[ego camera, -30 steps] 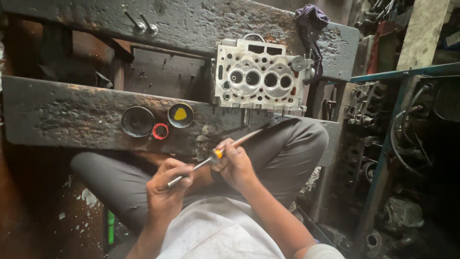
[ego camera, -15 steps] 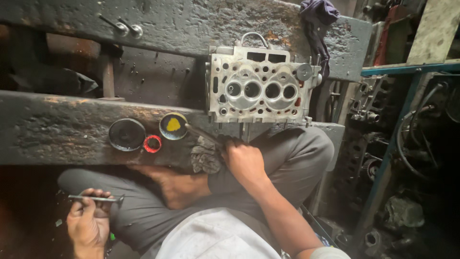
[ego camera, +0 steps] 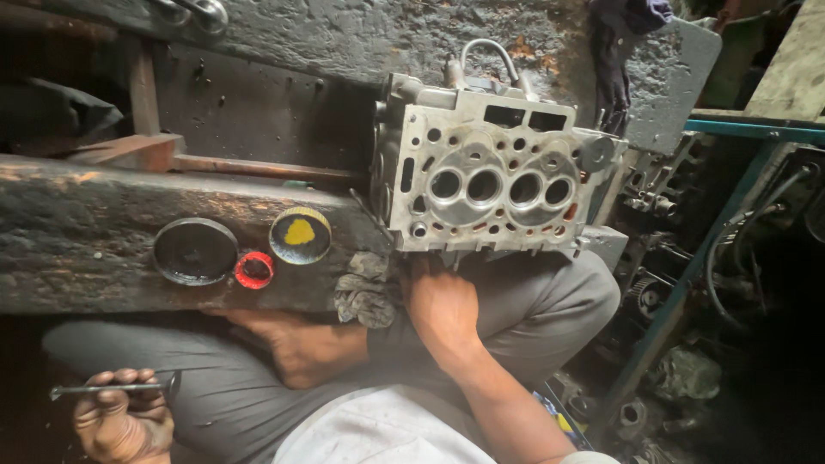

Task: The person cleans and handles components of an engine cylinder head, using a cloth to wipe individual valves and a small hand tool to move parts within the head.

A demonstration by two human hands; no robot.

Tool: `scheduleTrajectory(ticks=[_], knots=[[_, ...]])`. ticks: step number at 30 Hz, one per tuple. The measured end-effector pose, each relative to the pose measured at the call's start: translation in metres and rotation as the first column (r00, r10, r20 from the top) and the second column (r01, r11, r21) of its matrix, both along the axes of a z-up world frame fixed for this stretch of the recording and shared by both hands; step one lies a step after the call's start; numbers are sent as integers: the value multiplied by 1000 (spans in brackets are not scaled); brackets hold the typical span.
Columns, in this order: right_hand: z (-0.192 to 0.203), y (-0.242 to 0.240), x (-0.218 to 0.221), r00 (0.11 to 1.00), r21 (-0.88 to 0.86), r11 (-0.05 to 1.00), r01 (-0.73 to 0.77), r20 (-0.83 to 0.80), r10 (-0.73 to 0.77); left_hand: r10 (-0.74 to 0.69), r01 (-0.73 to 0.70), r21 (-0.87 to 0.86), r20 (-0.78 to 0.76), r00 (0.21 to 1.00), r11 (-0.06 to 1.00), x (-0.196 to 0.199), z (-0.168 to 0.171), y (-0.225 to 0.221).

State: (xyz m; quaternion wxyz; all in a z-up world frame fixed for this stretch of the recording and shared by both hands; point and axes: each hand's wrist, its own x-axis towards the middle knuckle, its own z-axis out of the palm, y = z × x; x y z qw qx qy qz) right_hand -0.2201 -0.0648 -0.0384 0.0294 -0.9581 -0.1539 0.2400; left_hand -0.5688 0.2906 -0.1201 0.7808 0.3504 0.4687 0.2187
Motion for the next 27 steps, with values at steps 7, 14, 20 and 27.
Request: scheduleTrajectory(ticks=[7,14,20,27], knots=[[16,16,14,991,109,985,131,-53,-126,-29,27,-20,-101,994,999,1,8,12],[25,11,14,983,315,942,115,-173,-62,-68,70,20,-106,992,997,-12,1,14],[27,12,1,973,374,907,-194,-46,227,-73,80,43,-145,987,996,3,-5,23],[14,3,-32,928,443,867,-230,-169,332,-130,133,25,-106,986,991,24,8,27]])
